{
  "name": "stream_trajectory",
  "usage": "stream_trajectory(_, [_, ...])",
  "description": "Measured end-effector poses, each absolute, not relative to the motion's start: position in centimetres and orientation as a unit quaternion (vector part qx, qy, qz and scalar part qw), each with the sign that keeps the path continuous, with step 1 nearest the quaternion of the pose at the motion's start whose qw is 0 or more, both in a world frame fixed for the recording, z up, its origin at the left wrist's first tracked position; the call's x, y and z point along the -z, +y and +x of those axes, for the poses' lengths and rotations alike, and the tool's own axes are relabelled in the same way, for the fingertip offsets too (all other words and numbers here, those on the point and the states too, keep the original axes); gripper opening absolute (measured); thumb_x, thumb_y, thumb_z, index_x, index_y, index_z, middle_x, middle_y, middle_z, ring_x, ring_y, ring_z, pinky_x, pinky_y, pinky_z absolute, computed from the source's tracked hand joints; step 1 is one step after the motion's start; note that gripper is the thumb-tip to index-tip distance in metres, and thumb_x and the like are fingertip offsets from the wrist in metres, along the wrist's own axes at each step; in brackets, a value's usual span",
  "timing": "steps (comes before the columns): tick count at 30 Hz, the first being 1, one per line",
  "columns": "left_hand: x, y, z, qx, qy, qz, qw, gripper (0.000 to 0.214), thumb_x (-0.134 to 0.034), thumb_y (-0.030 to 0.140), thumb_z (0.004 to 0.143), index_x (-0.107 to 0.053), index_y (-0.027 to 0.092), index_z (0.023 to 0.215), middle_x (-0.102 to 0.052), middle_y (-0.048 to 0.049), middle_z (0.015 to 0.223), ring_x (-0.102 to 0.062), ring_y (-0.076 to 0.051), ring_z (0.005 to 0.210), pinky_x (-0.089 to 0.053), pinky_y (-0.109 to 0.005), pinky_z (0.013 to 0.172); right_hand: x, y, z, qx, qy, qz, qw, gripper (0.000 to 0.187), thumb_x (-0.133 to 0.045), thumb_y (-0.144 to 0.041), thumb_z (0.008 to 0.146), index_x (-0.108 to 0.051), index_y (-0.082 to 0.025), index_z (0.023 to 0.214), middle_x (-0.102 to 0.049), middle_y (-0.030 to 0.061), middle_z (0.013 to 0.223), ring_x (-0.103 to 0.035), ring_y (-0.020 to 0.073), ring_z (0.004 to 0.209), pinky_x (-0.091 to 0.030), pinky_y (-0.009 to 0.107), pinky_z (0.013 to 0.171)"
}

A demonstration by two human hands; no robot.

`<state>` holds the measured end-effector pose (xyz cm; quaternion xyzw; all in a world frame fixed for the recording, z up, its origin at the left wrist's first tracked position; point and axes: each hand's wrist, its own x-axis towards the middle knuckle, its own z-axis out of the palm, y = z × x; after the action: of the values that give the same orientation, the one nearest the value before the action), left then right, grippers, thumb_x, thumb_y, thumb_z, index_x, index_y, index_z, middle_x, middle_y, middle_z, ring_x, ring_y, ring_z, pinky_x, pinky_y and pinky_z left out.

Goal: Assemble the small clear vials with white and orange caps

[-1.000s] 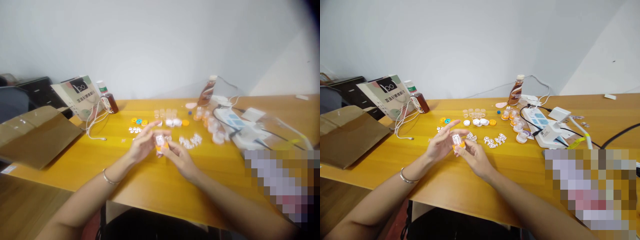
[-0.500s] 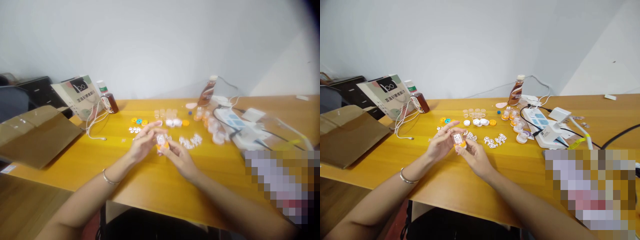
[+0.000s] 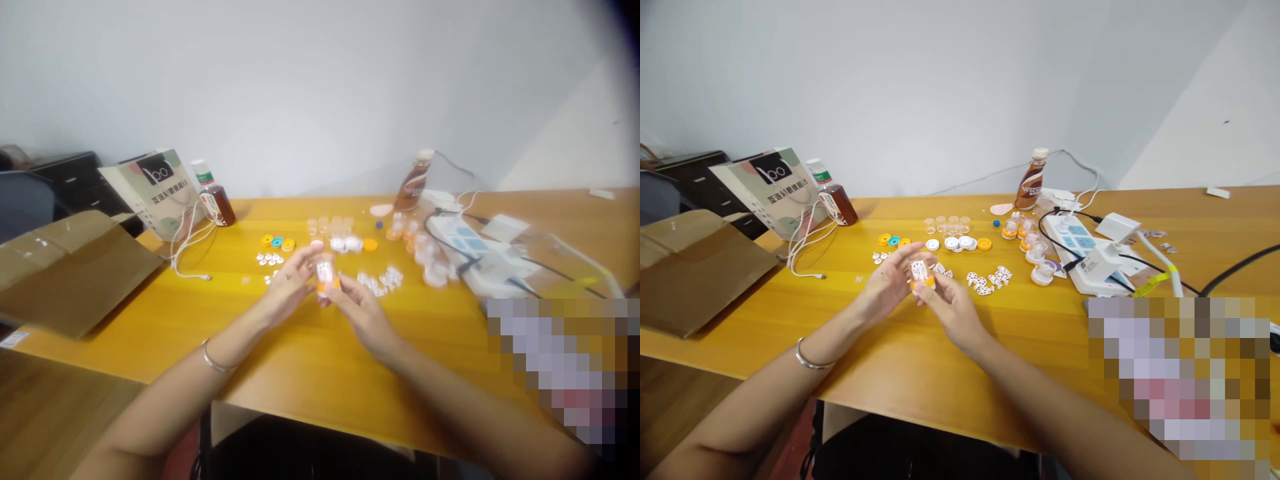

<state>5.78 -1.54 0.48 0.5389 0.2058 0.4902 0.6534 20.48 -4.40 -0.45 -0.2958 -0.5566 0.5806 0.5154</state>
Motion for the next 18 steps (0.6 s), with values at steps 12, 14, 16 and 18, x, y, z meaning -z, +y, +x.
stream_trajectory(12, [-0.49,-1.55,5.83,-0.493,0.221,0.513,0.667,0.040,-0.064,0.035,0.076,-0.053,0.021,0.112,-0.061,-0.0091,0.108,-0.060,-0.016,0.081,-0.047,-0.025,0.063,0.47,-4.35,20.56,-0.524,-0.622,-0.326,0.482,0.020,-0.057,-0.038,0.078,-0.058,-0.018,0.077,-0.056,0.0000,0.071,-0.051,0.0135,0.068,-0.043,0.027,0.066])
stream_trajectory(14, [-0.42,-1.41,5.79,-0.479,0.209,0.507,0.686,0.043,-0.061,0.038,0.078,-0.050,0.022,0.116,-0.059,-0.0106,0.114,-0.060,-0.019,0.084,-0.047,-0.026,0.062,0.39,-4.35,20.52,-0.533,-0.618,-0.321,0.480,0.021,-0.055,-0.038,0.080,-0.057,-0.018,0.074,-0.055,0.0000,0.069,-0.051,0.0137,0.067,-0.042,0.027,0.066])
stream_trajectory(16, [-0.21,-1.10,5.72,-0.497,0.224,0.510,0.666,0.043,-0.061,0.041,0.077,-0.052,0.021,0.114,-0.057,-0.0100,0.118,-0.058,-0.019,0.091,-0.047,-0.027,0.068,0.32,-4.32,20.48,-0.525,-0.614,-0.328,0.489,0.018,-0.057,-0.037,0.079,-0.058,-0.019,0.079,-0.056,-0.0001,0.071,-0.051,0.0138,0.069,-0.042,0.026,0.067])
stream_trajectory(18, [0.07,-0.78,5.65,-0.512,0.271,0.537,0.613,0.036,-0.067,0.039,0.073,-0.060,0.018,0.101,-0.062,-0.0074,0.104,-0.058,-0.017,0.088,-0.045,-0.025,0.074,0.32,-4.28,20.49,-0.512,-0.611,-0.342,0.497,0.018,-0.059,-0.035,0.077,-0.059,-0.019,0.084,-0.056,-0.0005,0.074,-0.051,0.0134,0.070,-0.042,0.026,0.068])
